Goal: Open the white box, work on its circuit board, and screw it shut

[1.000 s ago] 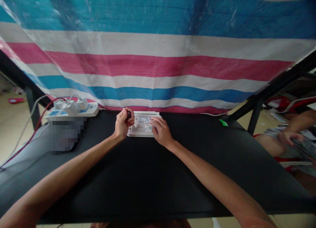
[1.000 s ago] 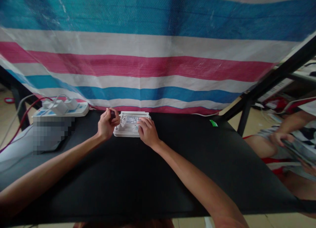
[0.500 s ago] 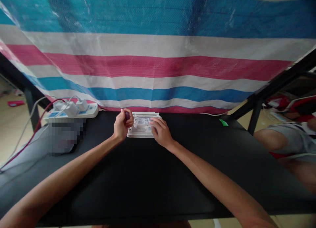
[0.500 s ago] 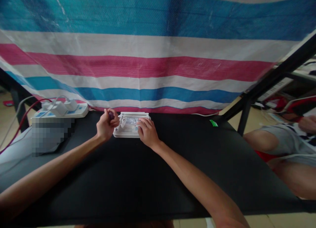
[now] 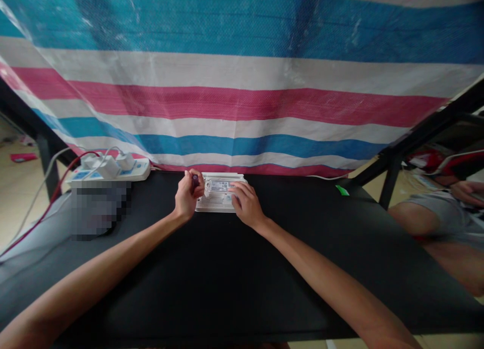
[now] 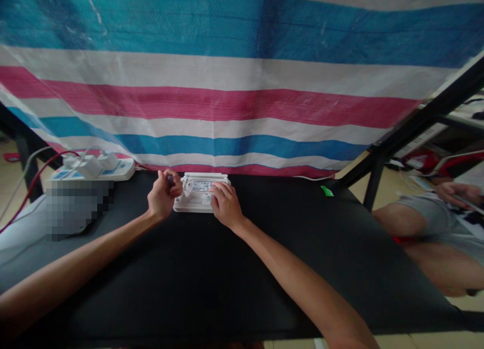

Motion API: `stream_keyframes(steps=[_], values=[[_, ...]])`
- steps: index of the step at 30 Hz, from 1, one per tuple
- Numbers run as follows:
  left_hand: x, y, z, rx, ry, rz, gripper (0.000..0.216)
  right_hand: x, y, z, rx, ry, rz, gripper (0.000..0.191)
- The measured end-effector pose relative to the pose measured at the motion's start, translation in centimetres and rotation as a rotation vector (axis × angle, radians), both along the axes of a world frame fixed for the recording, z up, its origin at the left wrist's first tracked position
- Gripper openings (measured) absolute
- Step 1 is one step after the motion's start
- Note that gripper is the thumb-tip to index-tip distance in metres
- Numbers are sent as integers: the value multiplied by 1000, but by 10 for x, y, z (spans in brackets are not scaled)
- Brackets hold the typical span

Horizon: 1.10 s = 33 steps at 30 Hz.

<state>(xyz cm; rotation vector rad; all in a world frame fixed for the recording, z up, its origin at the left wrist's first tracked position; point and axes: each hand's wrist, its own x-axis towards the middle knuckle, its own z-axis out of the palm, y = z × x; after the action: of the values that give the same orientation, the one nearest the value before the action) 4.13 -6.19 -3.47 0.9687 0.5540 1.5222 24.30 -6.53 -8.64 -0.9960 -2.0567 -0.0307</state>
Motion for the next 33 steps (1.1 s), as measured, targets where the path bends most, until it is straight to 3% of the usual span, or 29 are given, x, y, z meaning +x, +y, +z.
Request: stream_keyframes(steps=[6, 10, 14, 18, 21, 25, 29, 33], values=[[1, 1, -1, 1, 26, 53, 42, 0, 0, 0, -6, -7, -6, 24], [1, 1, -4, -1, 51, 6, 52, 0, 0, 0, -11, -6, -10, 24], [1, 0, -1, 51, -7, 9, 45, 0, 0, 0, -14, 0, -10, 24], [3, -2, 3, -14, 83, 62, 52, -1, -1, 1, -25, 2, -8, 25], [3, -1, 3, -48, 102, 21, 58, -1, -1, 2, -29, 3, -3, 25], [2, -2, 3, -11, -5, -20, 45, 0, -1, 1, -47, 3, -3, 25], [4, -2, 3, 4, 4, 32, 37, 0, 0, 1, -31, -4, -8, 25], [3, 1, 4, -38, 47, 21, 49, 0, 0, 0, -7, -7, -2, 24]])
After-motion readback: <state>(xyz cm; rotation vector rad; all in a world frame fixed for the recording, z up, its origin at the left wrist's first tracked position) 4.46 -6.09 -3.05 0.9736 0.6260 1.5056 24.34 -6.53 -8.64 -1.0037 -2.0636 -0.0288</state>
